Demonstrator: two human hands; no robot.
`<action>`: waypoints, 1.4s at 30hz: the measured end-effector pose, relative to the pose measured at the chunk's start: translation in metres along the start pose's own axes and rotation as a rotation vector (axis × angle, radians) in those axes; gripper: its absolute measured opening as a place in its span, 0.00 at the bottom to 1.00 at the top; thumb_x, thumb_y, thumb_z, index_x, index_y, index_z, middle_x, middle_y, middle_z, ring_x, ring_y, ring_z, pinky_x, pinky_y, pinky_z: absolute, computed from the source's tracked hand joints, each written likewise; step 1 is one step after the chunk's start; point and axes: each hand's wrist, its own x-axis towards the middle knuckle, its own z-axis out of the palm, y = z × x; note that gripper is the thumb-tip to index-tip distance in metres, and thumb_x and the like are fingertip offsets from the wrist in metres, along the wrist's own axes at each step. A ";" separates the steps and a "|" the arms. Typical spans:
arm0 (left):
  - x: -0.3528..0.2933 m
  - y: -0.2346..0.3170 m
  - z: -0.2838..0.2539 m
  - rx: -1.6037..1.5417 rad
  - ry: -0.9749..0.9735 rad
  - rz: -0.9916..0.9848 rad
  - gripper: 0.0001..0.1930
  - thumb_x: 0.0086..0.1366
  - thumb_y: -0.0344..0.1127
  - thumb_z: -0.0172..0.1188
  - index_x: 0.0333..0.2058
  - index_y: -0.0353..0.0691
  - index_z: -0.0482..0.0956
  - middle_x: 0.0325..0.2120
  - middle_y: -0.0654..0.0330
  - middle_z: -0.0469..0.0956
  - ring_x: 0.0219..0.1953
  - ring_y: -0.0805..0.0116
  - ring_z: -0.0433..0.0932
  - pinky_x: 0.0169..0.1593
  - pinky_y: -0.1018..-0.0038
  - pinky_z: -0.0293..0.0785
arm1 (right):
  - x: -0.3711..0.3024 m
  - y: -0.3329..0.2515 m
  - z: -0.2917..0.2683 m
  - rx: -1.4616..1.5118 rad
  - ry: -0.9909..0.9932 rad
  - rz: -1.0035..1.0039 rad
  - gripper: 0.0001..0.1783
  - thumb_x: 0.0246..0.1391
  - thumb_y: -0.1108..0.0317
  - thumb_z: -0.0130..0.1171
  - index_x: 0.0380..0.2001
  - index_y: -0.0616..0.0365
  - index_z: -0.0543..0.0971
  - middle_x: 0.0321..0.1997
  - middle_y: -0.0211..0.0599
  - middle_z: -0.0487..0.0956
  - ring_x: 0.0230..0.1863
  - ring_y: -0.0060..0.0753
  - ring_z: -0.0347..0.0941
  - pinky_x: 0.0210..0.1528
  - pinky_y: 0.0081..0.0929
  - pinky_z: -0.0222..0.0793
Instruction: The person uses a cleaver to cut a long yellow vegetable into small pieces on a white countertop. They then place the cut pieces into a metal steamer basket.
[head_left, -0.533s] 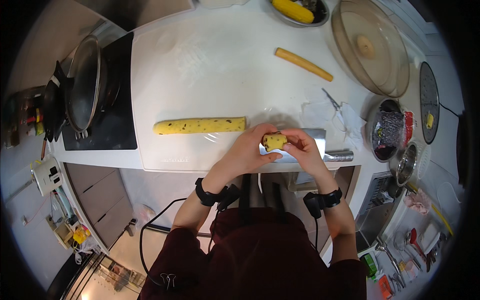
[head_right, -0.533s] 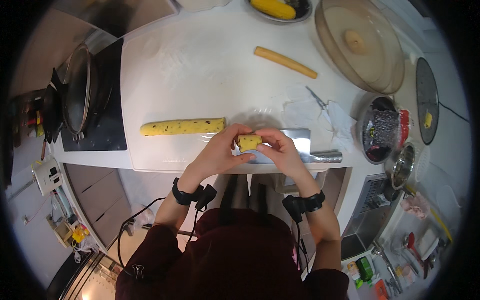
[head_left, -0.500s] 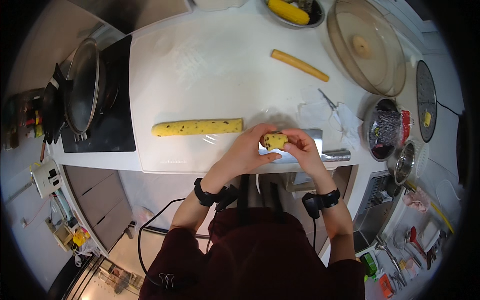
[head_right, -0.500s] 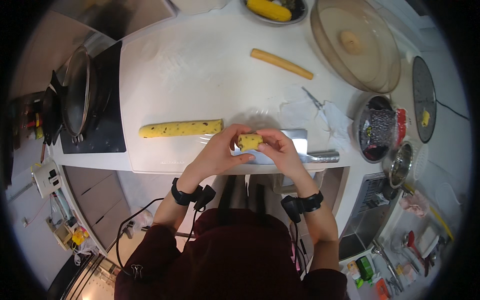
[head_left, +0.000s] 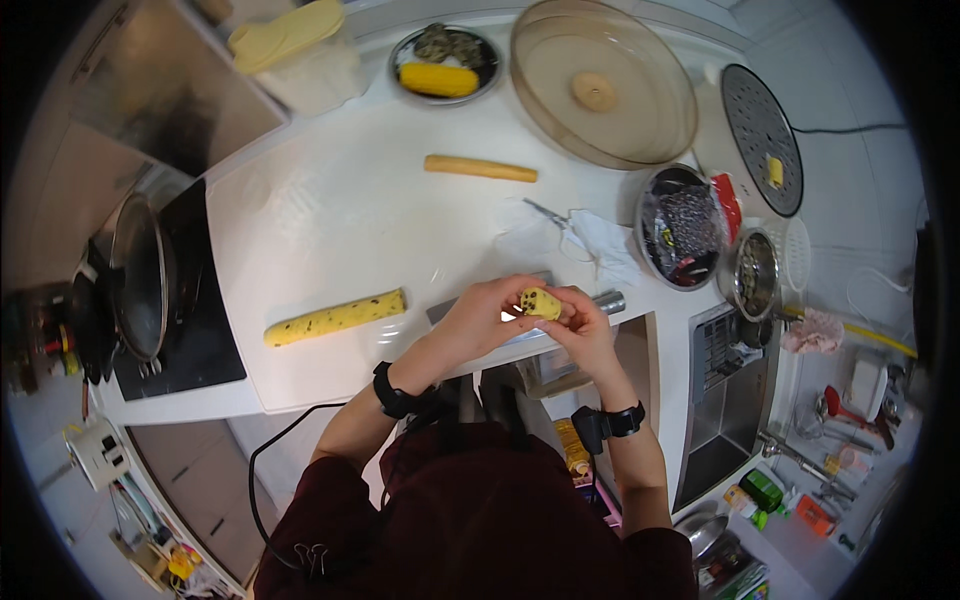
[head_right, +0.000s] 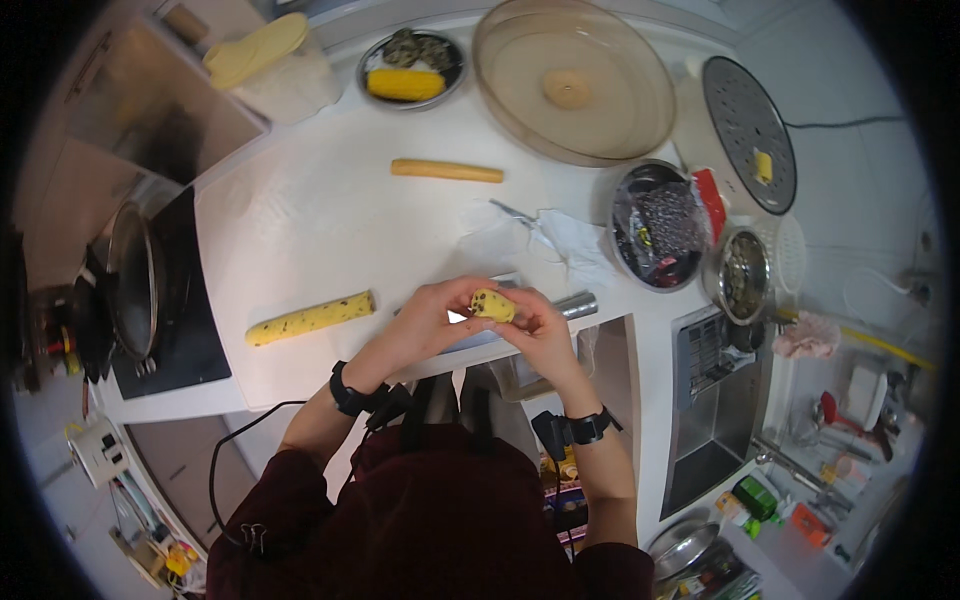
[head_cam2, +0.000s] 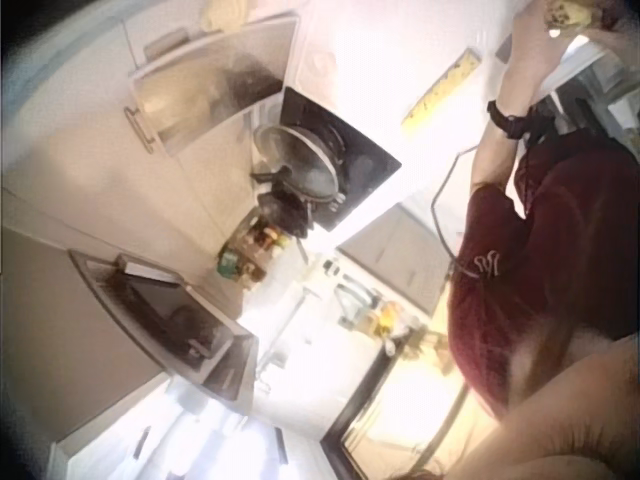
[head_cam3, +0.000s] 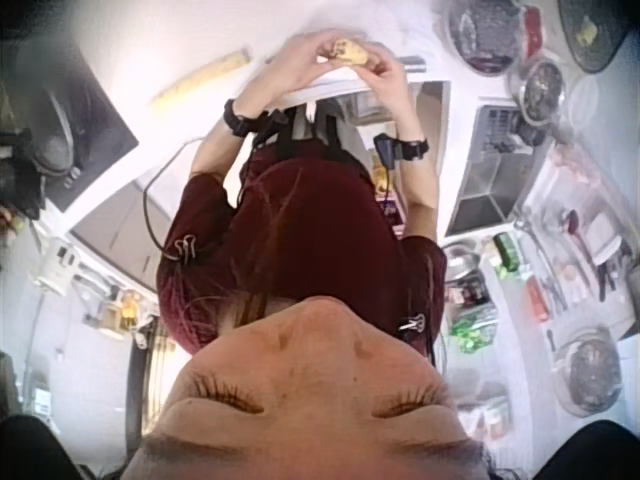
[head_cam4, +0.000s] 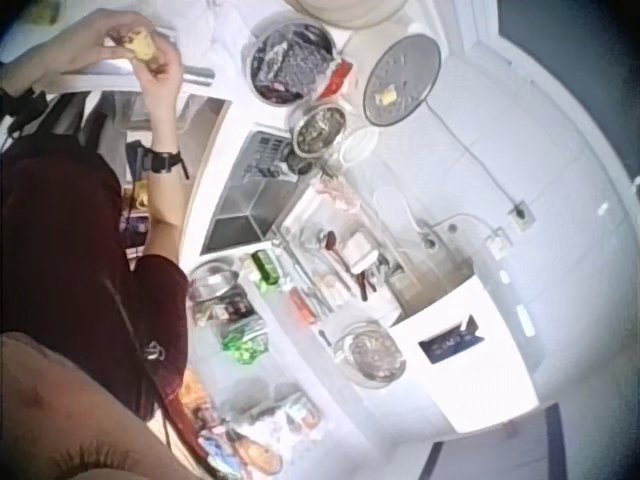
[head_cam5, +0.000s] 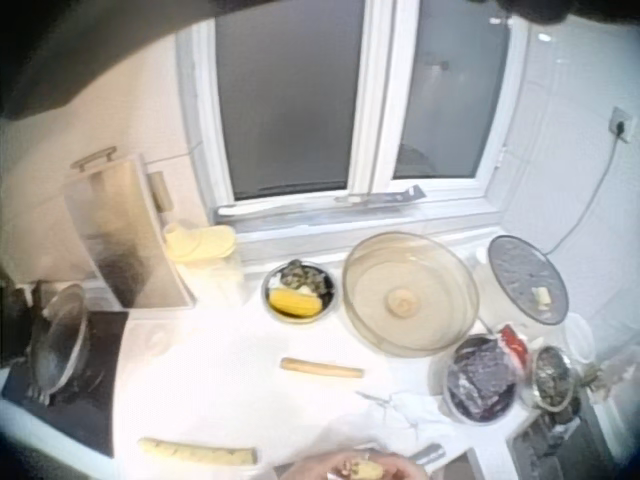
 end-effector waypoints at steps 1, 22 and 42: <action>0.006 -0.002 0.003 -0.010 -0.043 0.002 0.20 0.62 0.29 0.64 0.53 0.36 0.72 0.42 0.57 0.80 0.44 0.69 0.80 0.51 0.72 0.76 | -0.003 -0.004 -0.005 -0.145 0.023 0.023 0.27 0.52 0.83 0.62 0.56 0.61 0.71 0.51 0.35 0.75 0.53 0.27 0.74 0.52 0.23 0.74; 0.085 -0.052 -0.032 0.850 0.306 -0.332 0.17 0.60 0.43 0.65 0.38 0.35 0.76 0.30 0.54 0.78 0.32 0.57 0.79 0.38 0.65 0.76 | -0.027 0.022 -0.112 0.198 0.286 0.256 0.22 0.57 0.80 0.59 0.54 0.63 0.70 0.50 0.40 0.78 0.47 0.31 0.78 0.46 0.28 0.80; 0.104 -0.047 -0.038 0.156 0.276 -0.082 0.05 0.64 0.30 0.59 0.33 0.38 0.71 0.32 0.62 0.75 0.37 0.70 0.78 0.42 0.73 0.76 | 0.040 -0.030 -0.063 -0.047 0.126 0.081 0.23 0.53 0.76 0.65 0.52 0.60 0.72 0.49 0.33 0.77 0.48 0.21 0.75 0.41 0.19 0.76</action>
